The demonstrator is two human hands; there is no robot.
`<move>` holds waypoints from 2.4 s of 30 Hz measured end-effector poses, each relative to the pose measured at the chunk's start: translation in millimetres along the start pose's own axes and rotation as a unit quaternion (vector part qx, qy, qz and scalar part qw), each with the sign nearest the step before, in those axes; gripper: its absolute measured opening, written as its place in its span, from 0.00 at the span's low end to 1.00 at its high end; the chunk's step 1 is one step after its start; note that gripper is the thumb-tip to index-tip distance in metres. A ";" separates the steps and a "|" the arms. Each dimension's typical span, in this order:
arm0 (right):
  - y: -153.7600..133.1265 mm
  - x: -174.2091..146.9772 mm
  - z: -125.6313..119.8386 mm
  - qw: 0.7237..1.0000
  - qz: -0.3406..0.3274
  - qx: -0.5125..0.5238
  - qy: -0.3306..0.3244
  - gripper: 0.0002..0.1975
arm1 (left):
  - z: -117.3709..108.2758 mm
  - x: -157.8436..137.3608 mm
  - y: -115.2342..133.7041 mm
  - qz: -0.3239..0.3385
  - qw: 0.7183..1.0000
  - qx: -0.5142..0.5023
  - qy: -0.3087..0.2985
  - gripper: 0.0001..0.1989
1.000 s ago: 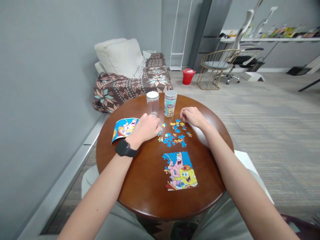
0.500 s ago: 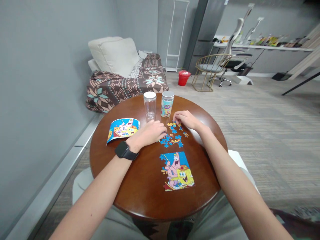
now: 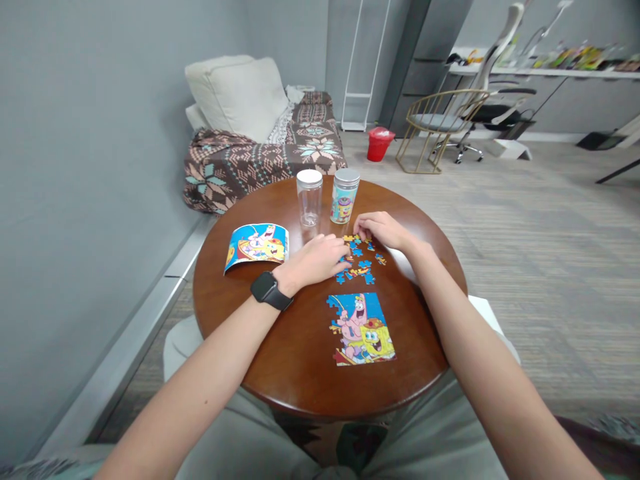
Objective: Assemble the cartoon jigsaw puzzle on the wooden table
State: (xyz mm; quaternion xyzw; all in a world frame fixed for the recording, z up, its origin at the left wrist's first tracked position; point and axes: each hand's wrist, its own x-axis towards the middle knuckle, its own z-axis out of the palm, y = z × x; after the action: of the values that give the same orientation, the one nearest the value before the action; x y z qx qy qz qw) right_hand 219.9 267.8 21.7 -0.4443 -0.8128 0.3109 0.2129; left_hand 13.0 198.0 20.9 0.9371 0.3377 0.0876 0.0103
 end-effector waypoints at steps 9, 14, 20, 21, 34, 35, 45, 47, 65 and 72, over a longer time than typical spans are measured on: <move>-3.2 -2.0 -1.1 1.000 0.014 0.002 -0.011 0.14 | 0.1 -0.3 8.5 -0.052 0.998 -0.024 -0.002 0.10; -4.8 -1.4 -1.9 1.000 0.003 -0.004 -0.017 0.14 | -0.7 -0.1 10.5 -0.056 0.997 -0.045 0.001 0.09; -2.0 -0.9 -1.2 1.000 0.002 -0.003 -0.021 0.14 | -2.2 -0.8 11.5 -0.051 0.996 -0.079 -0.006 0.05; -1.3 -0.9 -1.1 1.000 0.001 -0.001 -0.021 0.14 | -2.2 -0.9 11.4 -0.053 0.995 -0.080 -0.006 0.05; -0.3 -1.3 -1.0 1.000 0.007 0.000 -0.011 0.13 | 2.2 0.5 6.9 -0.072 0.990 -0.122 -0.011 0.05; -0.8 -1.4 -1.1 1.000 0.006 0.000 -0.011 0.13 | 1.6 0.5 7.3 -0.075 0.989 -0.125 -0.015 0.05; -0.5 -1.4 -2.1 1.000 -0.003 0.002 -0.013 0.13 | -3.6 -1.8 3.5 -0.100 0.986 -0.135 -0.019 0.07; -1.3 -1.6 -2.5 1.000 0.000 0.000 -0.014 0.13 | -3.7 -2.3 2.9 -0.103 0.986 -0.132 -0.015 0.07; -4.7 -2.3 -2.4 1.000 0.012 0.000 -0.014 0.13 | -8.4 -6.3 -6.5 -0.090 0.977 -0.191 -0.034 0.12; -1.8 -5.1 -11.6 0.990 0.087 -0.084 0.076 0.14 | -6.1 -7.5 -13.9 -0.072 0.981 -0.178 -0.033 0.08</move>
State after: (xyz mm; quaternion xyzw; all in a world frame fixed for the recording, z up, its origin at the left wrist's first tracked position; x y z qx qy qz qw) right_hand 228.7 266.4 30.9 -0.5519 -0.7758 0.2238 0.2082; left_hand -2.4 203.7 24.6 0.8959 0.3828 0.1144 0.1944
